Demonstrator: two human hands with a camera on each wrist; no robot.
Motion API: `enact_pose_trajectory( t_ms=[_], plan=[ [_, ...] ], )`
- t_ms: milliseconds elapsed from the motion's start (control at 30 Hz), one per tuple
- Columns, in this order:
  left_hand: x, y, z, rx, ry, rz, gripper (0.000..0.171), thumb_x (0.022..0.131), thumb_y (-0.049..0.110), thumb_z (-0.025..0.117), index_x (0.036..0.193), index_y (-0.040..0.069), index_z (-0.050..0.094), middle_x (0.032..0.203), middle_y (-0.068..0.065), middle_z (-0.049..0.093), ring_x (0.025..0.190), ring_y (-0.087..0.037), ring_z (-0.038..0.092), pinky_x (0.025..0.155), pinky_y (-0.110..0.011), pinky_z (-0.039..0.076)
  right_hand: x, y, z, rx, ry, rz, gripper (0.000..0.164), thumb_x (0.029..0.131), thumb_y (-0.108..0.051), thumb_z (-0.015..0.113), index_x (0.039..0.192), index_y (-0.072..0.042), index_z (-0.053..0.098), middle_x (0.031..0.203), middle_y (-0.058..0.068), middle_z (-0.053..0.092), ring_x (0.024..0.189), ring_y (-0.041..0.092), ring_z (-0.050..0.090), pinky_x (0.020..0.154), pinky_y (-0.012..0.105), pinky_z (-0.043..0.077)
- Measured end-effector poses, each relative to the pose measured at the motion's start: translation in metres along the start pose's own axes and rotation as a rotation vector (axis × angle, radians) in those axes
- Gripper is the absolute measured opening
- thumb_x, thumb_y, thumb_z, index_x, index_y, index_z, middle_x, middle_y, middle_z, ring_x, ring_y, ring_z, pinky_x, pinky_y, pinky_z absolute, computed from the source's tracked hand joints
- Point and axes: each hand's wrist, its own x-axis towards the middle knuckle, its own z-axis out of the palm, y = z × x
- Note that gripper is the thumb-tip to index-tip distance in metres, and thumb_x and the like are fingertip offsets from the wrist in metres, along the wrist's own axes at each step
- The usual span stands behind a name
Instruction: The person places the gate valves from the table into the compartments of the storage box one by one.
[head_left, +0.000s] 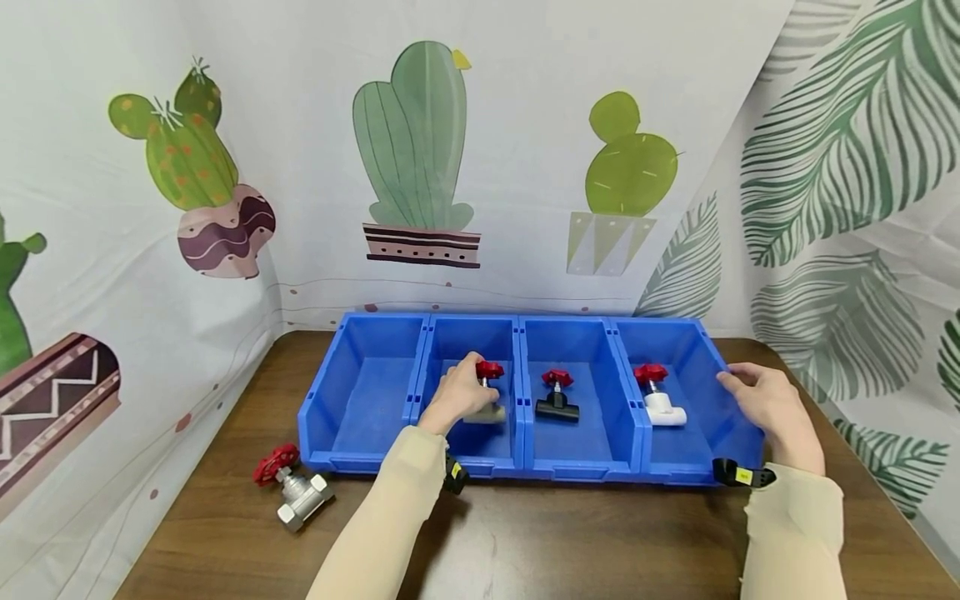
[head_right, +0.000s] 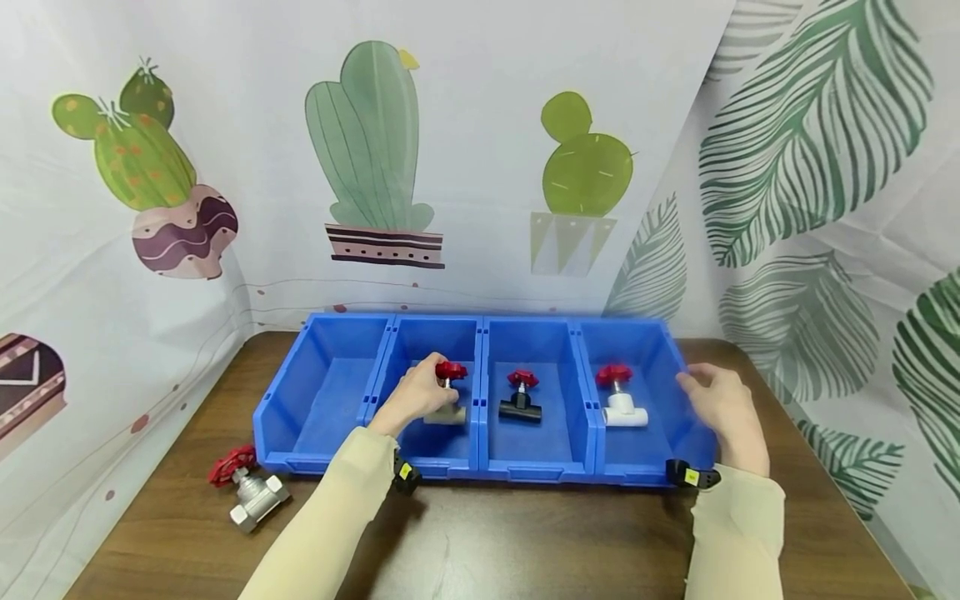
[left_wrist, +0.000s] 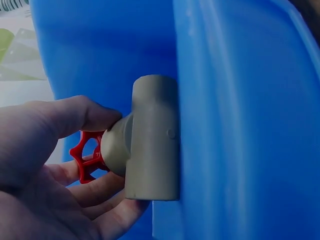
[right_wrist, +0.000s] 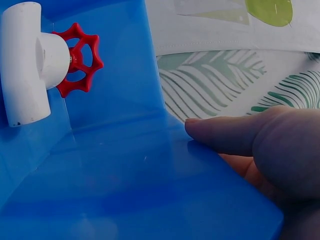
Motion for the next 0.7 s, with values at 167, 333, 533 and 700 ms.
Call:
enact_pose_trajectory(
  t_ms=[167, 333, 533, 700],
  plan=[
    [0.0022, 0.0001, -0.0009, -0.001, -0.005, -0.015, 0.054, 0.084, 0.017, 0.076, 0.132, 0.01, 0.051, 0.117, -0.013, 0.063, 0.096, -0.029, 0.059, 0.087, -0.047, 0.046, 0.0003, -0.0012, -0.0014, 0.0, -0.003, 0.004, 0.065, 0.102, -0.043, 0.043, 0.141, 0.009, 0.038, 0.134, 0.043, 0.038, 0.111, 0.057, 0.046, 0.082, 0.065, 0.044],
    [0.0035, -0.0013, 0.0009, -0.003, -0.013, -0.025, 0.055, 0.084, 0.016, 0.075, 0.133, 0.01, 0.05, 0.119, -0.014, 0.062, 0.1, -0.03, 0.059, 0.089, -0.048, 0.045, -0.0003, -0.0007, -0.002, -0.004, -0.007, 0.004, 0.065, 0.102, -0.043, 0.043, 0.141, 0.009, 0.038, 0.133, 0.043, 0.038, 0.11, 0.057, 0.047, 0.081, 0.064, 0.044],
    [0.003, -0.0066, 0.0045, -0.002, -0.012, -0.034, 0.057, 0.085, 0.014, 0.074, 0.135, 0.01, 0.049, 0.125, -0.015, 0.059, 0.106, -0.031, 0.055, 0.092, -0.05, 0.043, -0.001, -0.0013, -0.0006, 0.007, -0.022, 0.017, 0.067, 0.102, -0.044, 0.042, 0.143, 0.008, 0.037, 0.134, 0.043, 0.037, 0.112, 0.057, 0.046, 0.083, 0.066, 0.043],
    [0.004, -0.0088, 0.0057, -0.006, -0.014, -0.039, 0.057, 0.085, 0.012, 0.074, 0.135, 0.01, 0.049, 0.125, -0.016, 0.057, 0.104, -0.031, 0.055, 0.091, -0.05, 0.044, -0.0026, -0.002, -0.0003, 0.008, -0.02, 0.015, 0.067, 0.102, -0.044, 0.043, 0.142, 0.009, 0.036, 0.134, 0.043, 0.037, 0.112, 0.058, 0.045, 0.083, 0.067, 0.042]
  ],
)
